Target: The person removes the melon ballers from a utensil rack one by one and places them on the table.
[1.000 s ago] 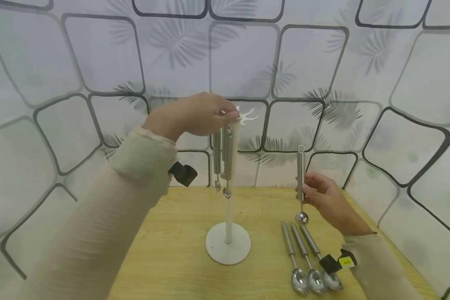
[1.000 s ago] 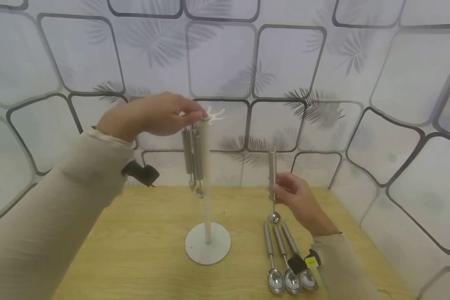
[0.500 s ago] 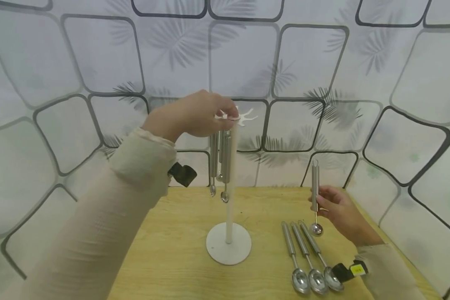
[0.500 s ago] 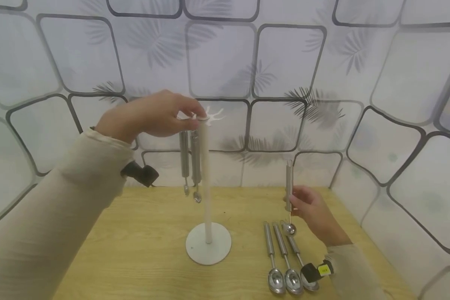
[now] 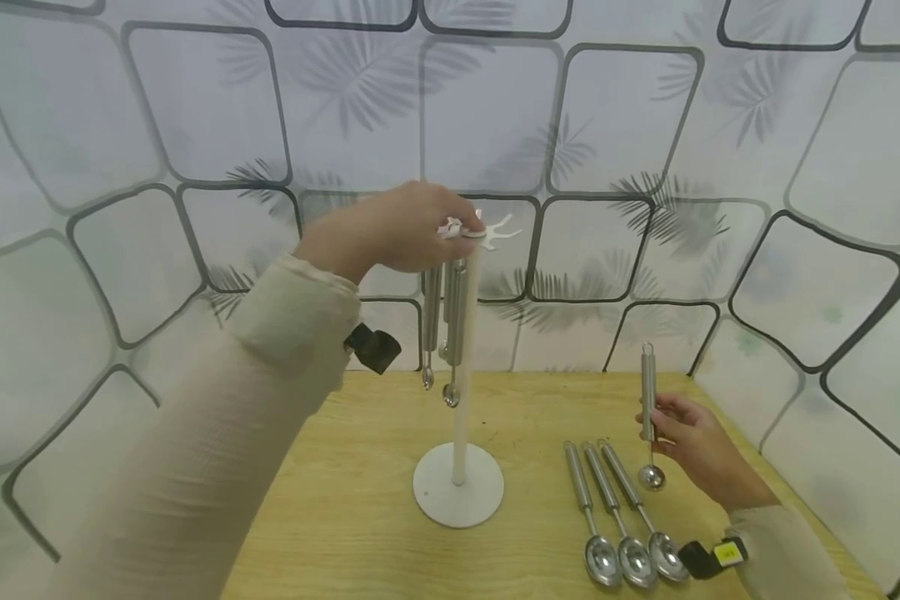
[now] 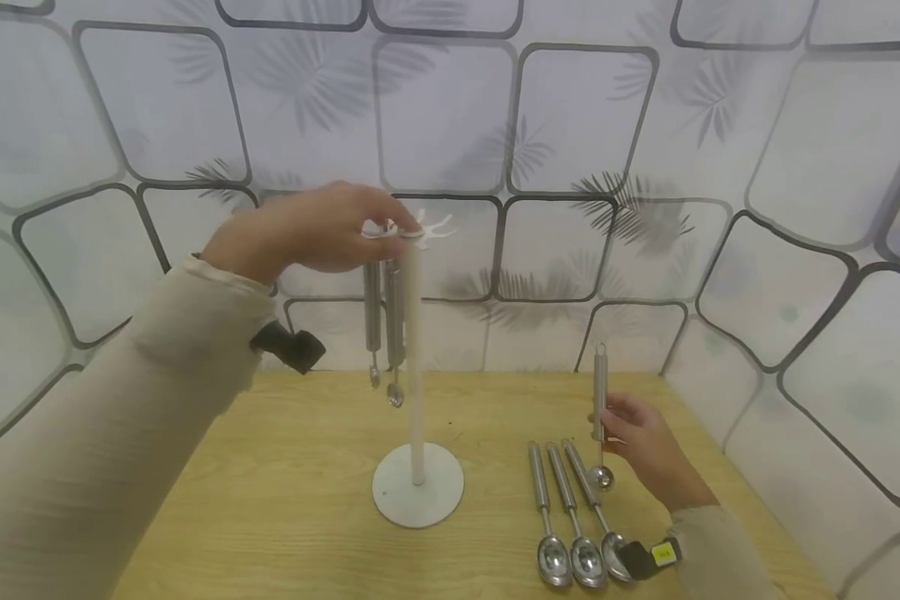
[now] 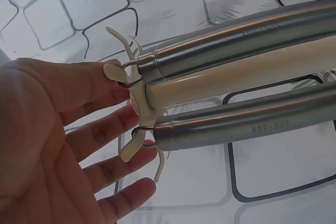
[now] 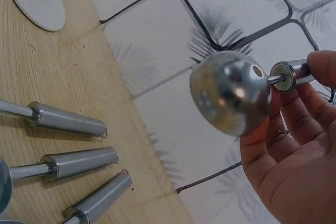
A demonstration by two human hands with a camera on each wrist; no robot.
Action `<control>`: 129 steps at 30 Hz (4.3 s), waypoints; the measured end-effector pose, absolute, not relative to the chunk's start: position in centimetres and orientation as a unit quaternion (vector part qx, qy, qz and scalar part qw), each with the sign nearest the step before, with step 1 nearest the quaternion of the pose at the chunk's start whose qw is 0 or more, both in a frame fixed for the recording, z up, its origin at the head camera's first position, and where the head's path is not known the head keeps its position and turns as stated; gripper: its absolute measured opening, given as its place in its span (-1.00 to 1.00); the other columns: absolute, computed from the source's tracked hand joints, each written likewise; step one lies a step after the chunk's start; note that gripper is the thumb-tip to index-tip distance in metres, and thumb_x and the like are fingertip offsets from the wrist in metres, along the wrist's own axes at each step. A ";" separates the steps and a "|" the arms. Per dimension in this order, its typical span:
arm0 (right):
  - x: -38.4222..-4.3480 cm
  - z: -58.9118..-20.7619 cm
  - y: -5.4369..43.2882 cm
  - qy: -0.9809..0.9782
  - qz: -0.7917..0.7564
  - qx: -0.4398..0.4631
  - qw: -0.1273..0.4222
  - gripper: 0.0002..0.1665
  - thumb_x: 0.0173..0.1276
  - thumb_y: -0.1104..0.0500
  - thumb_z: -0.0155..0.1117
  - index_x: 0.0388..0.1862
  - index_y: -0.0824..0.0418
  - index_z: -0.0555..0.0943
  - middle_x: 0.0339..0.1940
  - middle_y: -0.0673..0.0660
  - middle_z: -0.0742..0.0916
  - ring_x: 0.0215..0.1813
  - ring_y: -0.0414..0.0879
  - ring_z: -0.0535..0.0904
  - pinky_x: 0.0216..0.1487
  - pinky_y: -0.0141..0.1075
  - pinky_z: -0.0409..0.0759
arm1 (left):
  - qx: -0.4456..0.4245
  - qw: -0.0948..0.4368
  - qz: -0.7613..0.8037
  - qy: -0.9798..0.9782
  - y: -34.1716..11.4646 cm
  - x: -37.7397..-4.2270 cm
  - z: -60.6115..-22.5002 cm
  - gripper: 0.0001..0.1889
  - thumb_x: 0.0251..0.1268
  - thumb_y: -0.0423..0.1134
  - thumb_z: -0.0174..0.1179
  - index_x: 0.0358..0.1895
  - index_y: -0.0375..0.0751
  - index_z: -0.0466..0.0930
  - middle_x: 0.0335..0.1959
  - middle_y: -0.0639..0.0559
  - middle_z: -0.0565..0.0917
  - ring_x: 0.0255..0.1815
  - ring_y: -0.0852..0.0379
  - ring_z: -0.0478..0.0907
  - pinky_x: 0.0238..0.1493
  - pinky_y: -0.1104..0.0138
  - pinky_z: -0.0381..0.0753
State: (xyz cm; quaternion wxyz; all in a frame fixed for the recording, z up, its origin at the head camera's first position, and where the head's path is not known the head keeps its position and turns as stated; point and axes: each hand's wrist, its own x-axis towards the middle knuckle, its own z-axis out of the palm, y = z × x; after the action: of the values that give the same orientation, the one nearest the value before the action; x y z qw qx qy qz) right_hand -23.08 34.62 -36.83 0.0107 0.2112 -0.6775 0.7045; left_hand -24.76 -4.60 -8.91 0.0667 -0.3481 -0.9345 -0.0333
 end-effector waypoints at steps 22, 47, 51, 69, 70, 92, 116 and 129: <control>-23.4 -41.0 38.4 -0.790 0.609 0.036 -0.059 -0.44 0.52 0.24 -0.04 0.26 0.66 0.12 -0.17 0.09 0.60 -0.19 -0.08 0.55 -0.08 -0.16 0.60 | -0.349 0.060 -0.047 -0.934 -4.7 -24.5 -9.0 -0.62 0.47 -0.11 -0.03 0.25 -0.09 0.51 0.33 0.01 0.43 0.38 -0.05 0.27 0.33 0.08 0.26; -24.0 -45.5 40.3 -0.792 0.586 0.044 -0.162 -0.39 0.46 0.26 0.04 0.16 0.81 0.17 -0.23 0.14 0.69 -0.20 -0.06 0.64 -0.15 -0.18 0.65 | -0.357 0.064 -0.051 -0.931 -4.8 -24.5 -8.9 -0.69 0.46 -0.12 -0.03 0.11 -0.12 0.56 0.27 -0.02 0.49 0.23 -0.05 0.40 0.24 0.08 0.35; -24.0 -45.5 40.1 -0.791 0.589 0.044 -0.163 -0.41 0.46 0.27 0.04 0.14 0.81 0.19 -0.23 0.13 0.70 -0.19 -0.07 0.65 -0.15 -0.19 0.65 | -0.354 0.061 -0.054 -0.931 -4.8 -24.5 -9.0 -0.69 0.47 -0.12 -0.03 0.12 -0.11 0.56 0.27 -0.02 0.48 0.25 -0.07 0.39 0.25 0.06 0.34; -24.7 -45.9 39.4 -0.827 0.541 0.017 -0.155 -0.46 0.35 0.27 0.19 0.11 0.70 0.35 -0.46 0.06 0.65 -0.49 -0.21 0.52 -0.43 -0.36 0.57 | -0.343 0.057 -0.060 -0.936 -5.0 -24.5 -9.1 -0.65 0.47 -0.12 -0.03 0.20 -0.09 0.54 0.30 0.00 0.47 0.30 -0.09 0.37 0.27 0.05 0.33; -24.7 -45.9 39.4 -0.828 0.539 0.013 -0.154 -0.46 0.34 0.27 0.19 0.11 0.69 0.36 -0.47 0.05 0.65 -0.50 -0.22 0.50 -0.44 -0.38 0.56 | -0.345 0.058 -0.060 -0.935 -4.9 -24.5 -9.1 -0.66 0.47 -0.12 -0.03 0.18 -0.09 0.55 0.29 0.00 0.48 0.28 -0.09 0.38 0.26 0.05 0.34; -24.5 -44.8 38.7 -0.852 0.503 -0.027 -0.140 -0.51 0.34 0.26 0.20 0.10 0.62 0.41 -0.39 0.10 0.67 -0.41 -0.11 0.58 -0.39 -0.29 0.60 | -0.349 0.065 -0.062 -0.933 -4.8 -24.5 -9.0 -0.69 0.46 -0.11 -0.03 0.10 -0.08 0.58 0.25 -0.01 0.51 0.23 -0.07 0.41 0.22 0.06 0.37; -24.3 -40.6 37.7 -0.803 0.583 0.006 -0.124 -0.40 0.55 0.16 -0.16 0.35 0.60 0.16 -0.04 0.30 0.55 -0.10 0.04 0.56 -0.09 -0.14 0.62 | -0.343 0.040 -0.060 -0.937 -5.2 -24.2 -8.9 -0.58 0.48 -0.12 -0.07 0.33 -0.05 0.46 0.34 0.00 0.42 0.31 -0.07 0.35 0.26 0.05 0.34; -24.1 -35.2 31.2 -0.687 0.681 0.217 -0.131 -0.53 0.65 -0.01 -0.36 0.13 0.12 0.50 -0.05 0.12 0.61 -0.06 -0.07 0.61 -0.03 -0.22 0.62 | -0.334 0.027 -0.071 -0.939 -5.2 -24.1 -9.0 -0.46 0.34 -0.26 -0.14 0.40 0.02 0.38 0.37 0.01 0.36 0.13 0.01 0.38 0.11 0.13 0.37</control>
State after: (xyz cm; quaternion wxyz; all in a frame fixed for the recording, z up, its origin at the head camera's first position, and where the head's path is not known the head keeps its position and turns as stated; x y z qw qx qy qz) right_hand -24.11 31.24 -35.24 -0.1305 0.2174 -0.6868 0.6812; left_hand -24.11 -5.15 -9.01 0.0266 -0.3342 -0.9394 -0.0712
